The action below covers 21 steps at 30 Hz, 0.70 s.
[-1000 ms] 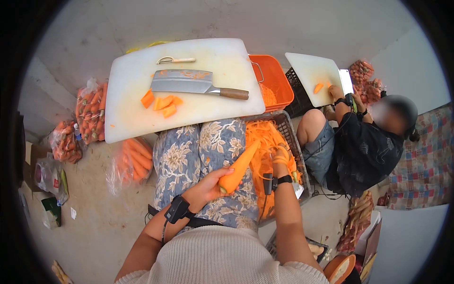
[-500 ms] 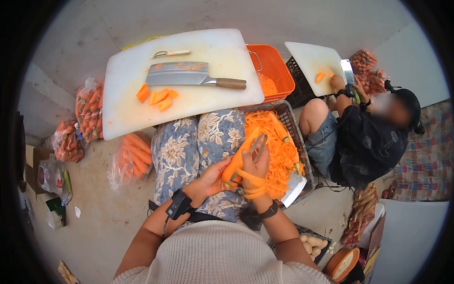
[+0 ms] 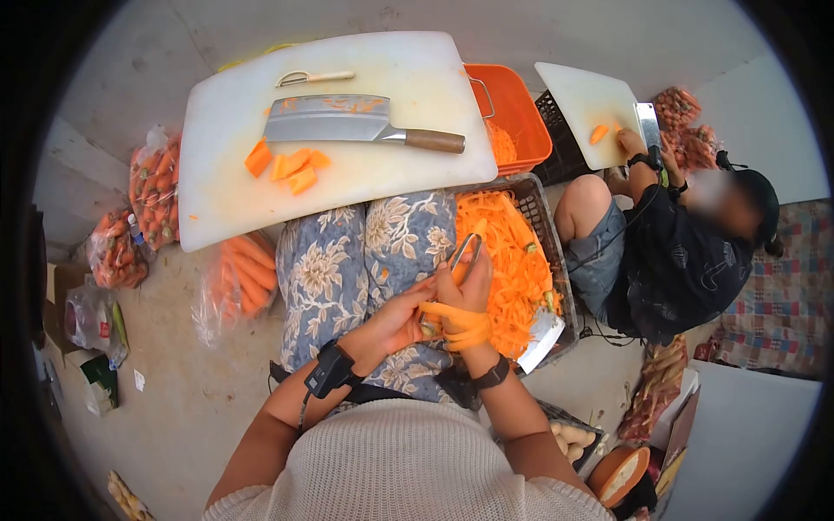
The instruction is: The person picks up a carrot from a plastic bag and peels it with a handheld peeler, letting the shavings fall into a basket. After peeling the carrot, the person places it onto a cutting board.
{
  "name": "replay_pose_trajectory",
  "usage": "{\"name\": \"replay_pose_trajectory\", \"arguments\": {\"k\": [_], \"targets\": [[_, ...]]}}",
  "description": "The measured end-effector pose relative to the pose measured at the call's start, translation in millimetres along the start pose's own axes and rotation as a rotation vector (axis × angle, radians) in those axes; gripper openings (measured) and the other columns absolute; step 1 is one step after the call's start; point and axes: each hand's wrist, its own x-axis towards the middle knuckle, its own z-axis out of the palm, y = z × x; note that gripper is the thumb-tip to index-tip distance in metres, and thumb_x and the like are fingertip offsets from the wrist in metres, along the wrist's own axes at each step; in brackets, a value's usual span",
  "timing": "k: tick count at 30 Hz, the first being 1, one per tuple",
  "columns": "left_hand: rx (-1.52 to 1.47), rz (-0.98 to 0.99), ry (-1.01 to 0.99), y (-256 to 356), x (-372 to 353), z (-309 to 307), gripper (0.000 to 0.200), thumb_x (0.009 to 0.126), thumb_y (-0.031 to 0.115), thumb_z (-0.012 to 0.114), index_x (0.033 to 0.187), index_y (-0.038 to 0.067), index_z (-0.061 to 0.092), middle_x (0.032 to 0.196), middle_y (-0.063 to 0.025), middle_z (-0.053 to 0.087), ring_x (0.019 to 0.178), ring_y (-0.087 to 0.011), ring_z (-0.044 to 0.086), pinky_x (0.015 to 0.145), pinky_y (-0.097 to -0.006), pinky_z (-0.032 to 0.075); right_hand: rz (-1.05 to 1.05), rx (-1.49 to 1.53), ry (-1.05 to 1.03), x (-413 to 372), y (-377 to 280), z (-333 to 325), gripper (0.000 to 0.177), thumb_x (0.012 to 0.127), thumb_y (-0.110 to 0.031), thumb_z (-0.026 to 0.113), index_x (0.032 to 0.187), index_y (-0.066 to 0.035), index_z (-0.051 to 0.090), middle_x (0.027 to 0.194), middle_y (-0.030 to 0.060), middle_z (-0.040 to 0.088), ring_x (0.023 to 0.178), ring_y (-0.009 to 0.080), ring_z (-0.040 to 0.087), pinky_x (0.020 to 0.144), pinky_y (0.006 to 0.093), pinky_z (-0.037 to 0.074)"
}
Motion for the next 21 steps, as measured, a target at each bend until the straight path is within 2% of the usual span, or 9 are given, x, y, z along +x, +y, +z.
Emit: {"name": "replay_pose_trajectory", "arguments": {"k": [5,8,11,13,14,16,17,19,21], "targets": [[0.017,0.005,0.028,0.4,4.2,-4.1,0.045,0.092,0.022,0.045,0.134,0.017,0.030,0.123,-0.0054,0.048,0.107,-0.0226,0.054,0.081,-0.0461,0.049,0.003,-0.003,0.016,3.9,2.7,1.0,0.047,0.077,-0.012,0.058,0.115,0.008,0.040,0.103,0.0214,0.047,0.098,0.0337,0.045,0.087,0.0395,0.036],[0.016,0.001,0.016,-0.6,3.2,-5.0,0.045,0.092,0.023,0.045,0.134,0.017,0.031,0.123,-0.0051,0.048,0.103,-0.0237,0.056,0.079,-0.0448,0.049,-0.082,-0.082,0.085,11.1,14.9,2.0,0.045,0.077,-0.012,0.058,0.114,0.008,0.042,0.099,0.0189,0.047,0.094,0.0315,0.045,0.084,0.0390,0.036],[0.124,-0.030,-0.002,-2.3,0.1,-4.9,0.048,0.091,0.025,0.047,0.135,0.017,0.029,0.123,-0.0052,0.048,0.098,-0.0252,0.058,0.075,-0.0425,0.051,0.079,-0.074,0.140,37.6,38.3,-3.7,0.034,0.077,-0.013,0.058,0.102,0.007,0.047,0.091,0.0156,0.046,0.087,0.0286,0.045,0.079,0.0384,0.037],[0.137,0.013,0.039,-2.9,-1.9,1.4,0.053,0.090,0.027,0.049,0.137,0.017,0.027,0.121,-0.0073,0.049,0.091,-0.0257,0.060,0.069,-0.0387,0.053,0.243,0.133,0.019,48.4,49.7,-5.4,0.022,0.076,-0.015,0.057,0.084,0.003,0.048,0.083,0.0122,0.045,0.079,0.0248,0.045,0.073,0.0371,0.037],[0.136,0.017,0.040,-3.3,-1.6,1.1,0.053,0.090,0.027,0.049,0.137,0.017,0.027,0.121,-0.0073,0.049,0.091,-0.0257,0.060,0.069,-0.0387,0.053,0.240,0.134,0.016,49.9,53.0,-2.9,0.022,0.076,-0.015,0.057,0.084,0.003,0.048,0.083,0.0122,0.045,0.079,0.0248,0.045,0.073,0.0371,0.037],[0.112,0.039,0.036,-4.0,-0.1,0.5,0.057,0.089,0.027,0.051,0.138,0.016,0.024,0.119,-0.0095,0.051,0.090,-0.0245,0.060,0.064,-0.0352,0.053,0.196,0.049,0.089,52.2,57.5,0.4,0.023,0.076,-0.017,0.058,0.071,0.000,0.043,0.078,0.0085,0.046,0.072,0.0197,0.046,0.066,0.0330,0.040],[0.113,0.041,0.035,-3.8,0.3,0.8,0.057,0.089,0.027,0.051,0.138,0.016,0.024,0.119,-0.0095,0.051,0.090,-0.0245,0.060,0.064,-0.0352,0.053,0.193,0.049,0.090,55.0,58.9,0.7,0.023,0.076,-0.017,0.058,0.071,0.000,0.043,0.078,0.0085,0.046,0.072,0.0197,0.046,0.066,0.0330,0.040],[0.127,0.030,0.020,-3.9,0.2,0.6,0.054,0.091,0.025,0.049,0.138,0.014,0.026,0.121,-0.0067,0.049,0.095,-0.0188,0.058,0.069,-0.0342,0.052,0.285,0.321,0.157,60.3,63.3,-0.2,0.023,0.075,-0.017,0.059,0.069,-0.003,0.042,0.072,0.0047,0.045,0.063,0.0144,0.046,0.057,0.0278,0.040],[0.156,0.012,0.022,-4.2,-2.8,1.2,0.053,0.091,0.025,0.049,0.138,0.013,0.027,0.118,-0.0069,0.050,0.092,-0.0189,0.059,0.067,-0.0330,0.052,0.320,0.301,0.185,67.0,78.5,-6.9,0.023,0.076,-0.018,0.059,0.069,-0.004,0.042,0.070,0.0036,0.045,0.060,0.0127,0.045,0.054,0.0264,0.039]]}}
